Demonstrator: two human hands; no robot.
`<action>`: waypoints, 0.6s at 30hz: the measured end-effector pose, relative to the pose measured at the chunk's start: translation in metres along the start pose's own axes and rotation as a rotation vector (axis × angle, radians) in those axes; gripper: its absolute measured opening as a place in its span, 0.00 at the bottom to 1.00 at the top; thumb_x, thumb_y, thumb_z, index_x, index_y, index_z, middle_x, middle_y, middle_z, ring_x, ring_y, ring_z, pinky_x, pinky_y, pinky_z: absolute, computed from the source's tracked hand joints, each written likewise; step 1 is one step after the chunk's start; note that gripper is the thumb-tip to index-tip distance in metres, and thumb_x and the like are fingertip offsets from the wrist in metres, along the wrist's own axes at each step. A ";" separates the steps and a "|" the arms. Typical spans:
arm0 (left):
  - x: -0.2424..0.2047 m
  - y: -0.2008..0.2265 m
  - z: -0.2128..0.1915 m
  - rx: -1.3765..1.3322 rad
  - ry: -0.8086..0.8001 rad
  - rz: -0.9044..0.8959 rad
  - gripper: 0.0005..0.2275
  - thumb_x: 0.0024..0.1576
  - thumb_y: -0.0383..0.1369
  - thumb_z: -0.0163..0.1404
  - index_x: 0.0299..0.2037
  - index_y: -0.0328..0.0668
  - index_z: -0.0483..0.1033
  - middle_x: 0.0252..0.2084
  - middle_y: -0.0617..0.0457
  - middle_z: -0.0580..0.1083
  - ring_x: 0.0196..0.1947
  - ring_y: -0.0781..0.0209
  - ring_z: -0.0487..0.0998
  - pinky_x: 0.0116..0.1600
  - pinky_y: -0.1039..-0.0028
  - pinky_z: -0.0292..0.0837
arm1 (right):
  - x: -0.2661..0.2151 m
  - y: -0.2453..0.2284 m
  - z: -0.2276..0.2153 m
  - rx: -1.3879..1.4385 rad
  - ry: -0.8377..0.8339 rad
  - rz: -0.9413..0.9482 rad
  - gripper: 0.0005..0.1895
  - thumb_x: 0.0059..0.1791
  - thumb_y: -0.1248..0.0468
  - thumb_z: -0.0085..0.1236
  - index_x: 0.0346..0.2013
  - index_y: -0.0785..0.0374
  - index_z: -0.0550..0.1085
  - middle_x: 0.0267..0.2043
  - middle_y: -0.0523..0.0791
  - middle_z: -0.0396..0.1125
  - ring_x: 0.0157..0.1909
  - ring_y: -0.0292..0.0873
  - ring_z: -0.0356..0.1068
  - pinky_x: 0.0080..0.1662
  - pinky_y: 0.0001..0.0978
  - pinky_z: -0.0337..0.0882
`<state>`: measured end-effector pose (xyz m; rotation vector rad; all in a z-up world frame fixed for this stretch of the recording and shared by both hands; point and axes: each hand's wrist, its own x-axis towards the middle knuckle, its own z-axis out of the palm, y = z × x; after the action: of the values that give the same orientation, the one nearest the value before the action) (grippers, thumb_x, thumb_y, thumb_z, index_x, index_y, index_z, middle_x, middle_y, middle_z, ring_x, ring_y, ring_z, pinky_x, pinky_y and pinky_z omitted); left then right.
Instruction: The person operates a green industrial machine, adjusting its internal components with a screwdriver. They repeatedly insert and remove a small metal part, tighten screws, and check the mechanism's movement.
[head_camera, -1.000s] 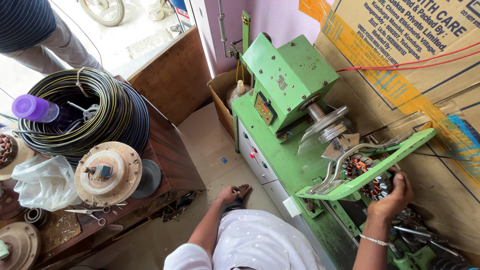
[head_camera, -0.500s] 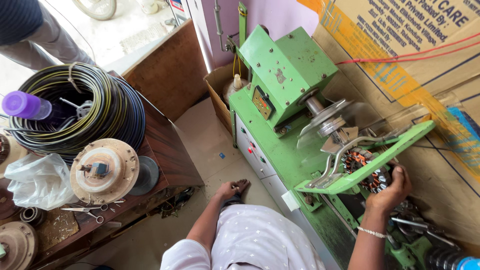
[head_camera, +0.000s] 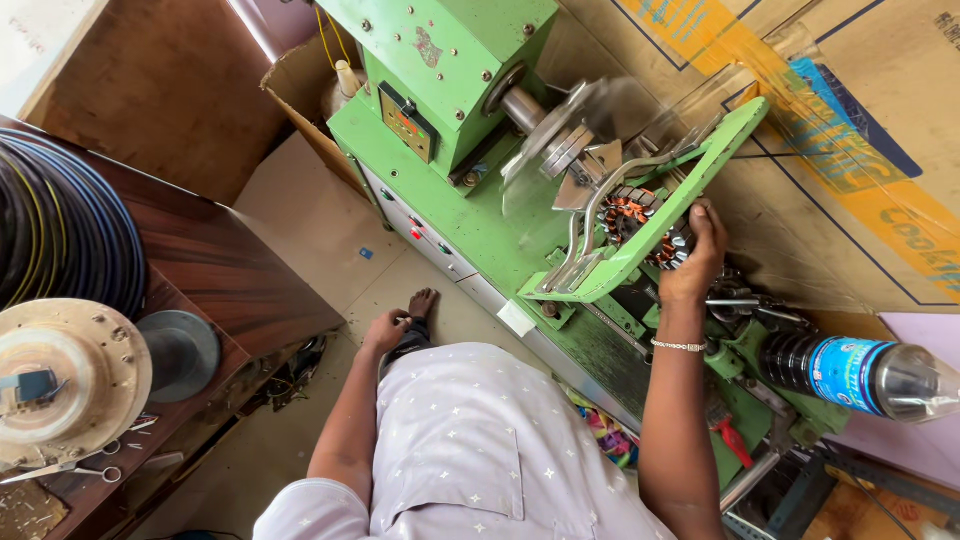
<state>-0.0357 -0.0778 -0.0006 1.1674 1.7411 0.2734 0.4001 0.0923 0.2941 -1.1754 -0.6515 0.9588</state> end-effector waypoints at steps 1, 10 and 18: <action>0.001 0.000 0.000 0.008 -0.001 -0.008 0.16 0.58 0.42 0.54 0.54 0.47 0.80 0.50 0.37 0.79 0.53 0.39 0.79 0.59 0.58 0.73 | 0.000 -0.001 0.001 -0.006 0.000 -0.002 0.22 0.48 0.59 0.64 0.54 0.67 0.76 0.50 0.47 0.72 0.52 0.44 0.73 0.57 0.38 0.75; 0.011 0.000 0.005 -0.003 -0.034 0.014 0.17 0.58 0.42 0.54 0.55 0.47 0.79 0.51 0.38 0.79 0.53 0.38 0.79 0.58 0.57 0.72 | -0.004 -0.001 0.003 -0.148 0.103 0.029 0.27 0.47 0.55 0.63 0.58 0.63 0.72 0.55 0.46 0.69 0.59 0.44 0.70 0.60 0.43 0.74; 0.015 0.005 0.002 -0.010 -0.027 0.054 0.17 0.57 0.42 0.54 0.54 0.48 0.80 0.50 0.37 0.79 0.53 0.38 0.79 0.59 0.58 0.72 | -0.013 -0.013 0.016 -0.085 -0.011 -0.013 0.19 0.49 0.58 0.60 0.50 0.67 0.75 0.46 0.48 0.74 0.47 0.45 0.75 0.51 0.38 0.78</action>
<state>-0.0324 -0.0636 -0.0075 1.2072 1.6842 0.2975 0.3845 0.0874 0.3118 -1.2403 -0.7141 0.9348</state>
